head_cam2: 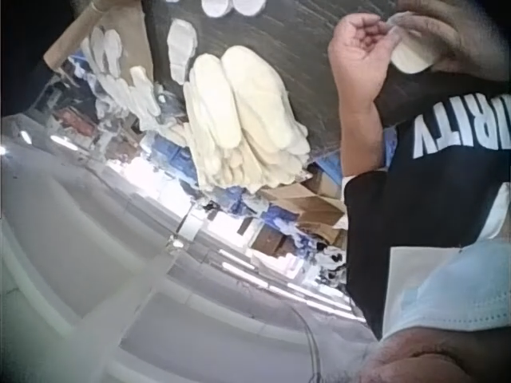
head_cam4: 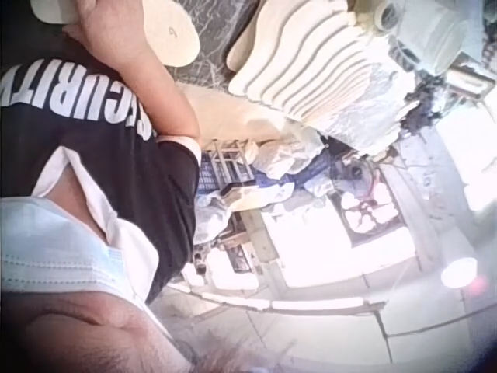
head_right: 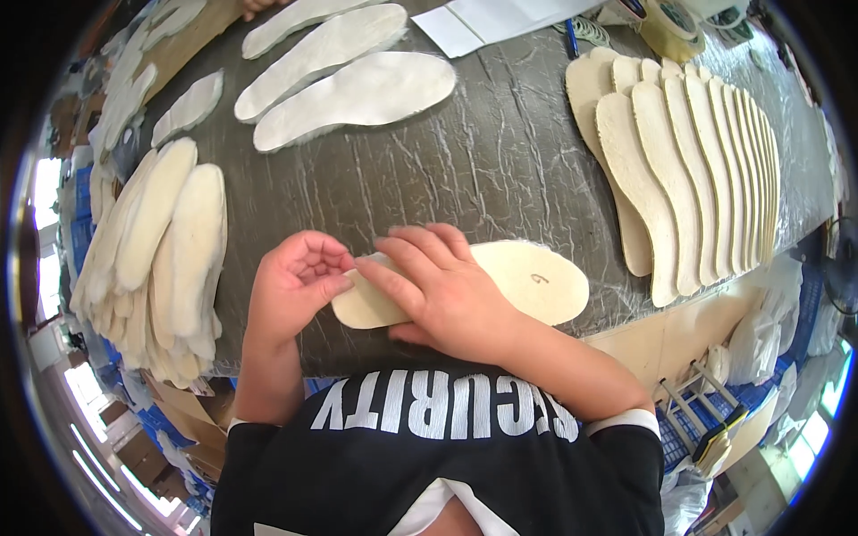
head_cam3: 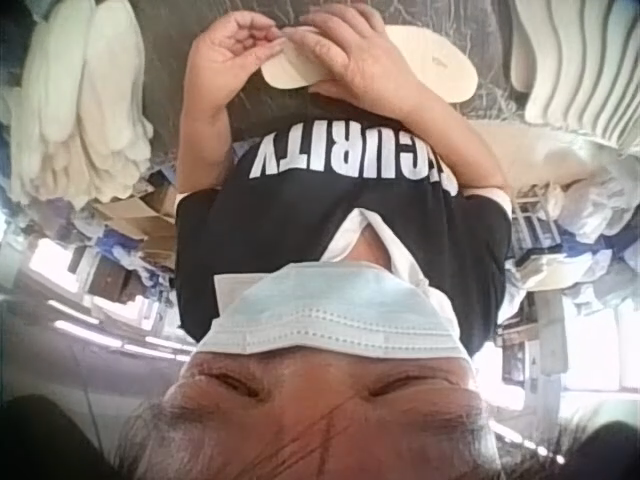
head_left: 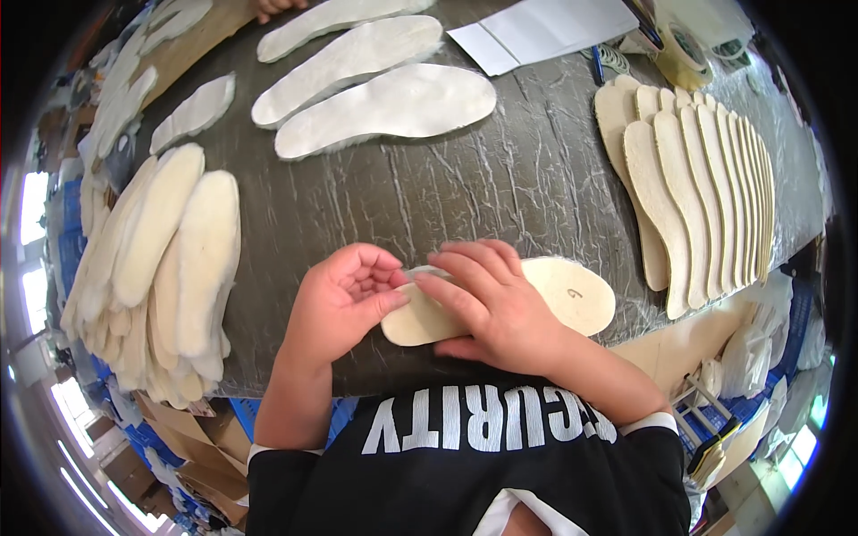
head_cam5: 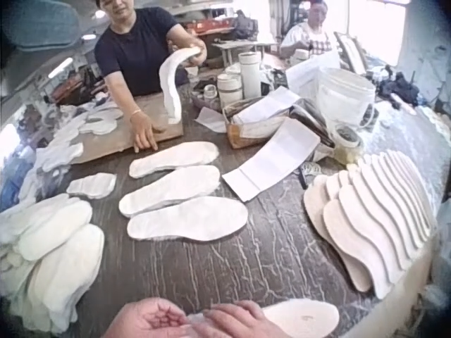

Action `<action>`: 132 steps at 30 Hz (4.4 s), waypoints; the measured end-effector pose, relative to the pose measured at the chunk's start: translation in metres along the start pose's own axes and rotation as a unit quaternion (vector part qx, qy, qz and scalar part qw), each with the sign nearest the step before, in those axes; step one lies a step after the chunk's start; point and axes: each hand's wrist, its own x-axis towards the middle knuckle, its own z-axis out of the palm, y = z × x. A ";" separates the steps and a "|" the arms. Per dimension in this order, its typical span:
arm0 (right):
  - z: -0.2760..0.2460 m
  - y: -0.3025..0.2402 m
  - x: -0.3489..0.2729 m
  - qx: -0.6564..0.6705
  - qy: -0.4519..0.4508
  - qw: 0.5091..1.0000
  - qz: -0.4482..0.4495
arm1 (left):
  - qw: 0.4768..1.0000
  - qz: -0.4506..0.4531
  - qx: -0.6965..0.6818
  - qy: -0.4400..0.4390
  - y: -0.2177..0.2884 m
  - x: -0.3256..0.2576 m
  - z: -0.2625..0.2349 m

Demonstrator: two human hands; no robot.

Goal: Manually assembling and inspecting fleece-lined shoe insoles at a factory workstation.

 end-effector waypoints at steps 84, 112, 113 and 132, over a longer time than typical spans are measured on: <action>0.012 0.009 -0.030 0.774 -0.145 0.580 0.208 | 0.694 0.455 0.544 -0.121 0.070 -0.011 0.080; 0.030 0.017 -0.037 0.705 -0.062 0.660 0.254 | 0.742 0.422 0.491 -0.173 0.052 -0.011 0.088; 0.029 0.016 -0.038 0.680 -0.049 0.687 0.251 | 0.748 0.420 0.482 -0.178 0.049 -0.010 0.087; -0.021 0.032 -0.049 0.252 -0.119 0.914 0.295 | 0.706 0.445 0.492 -0.247 0.008 -0.001 0.083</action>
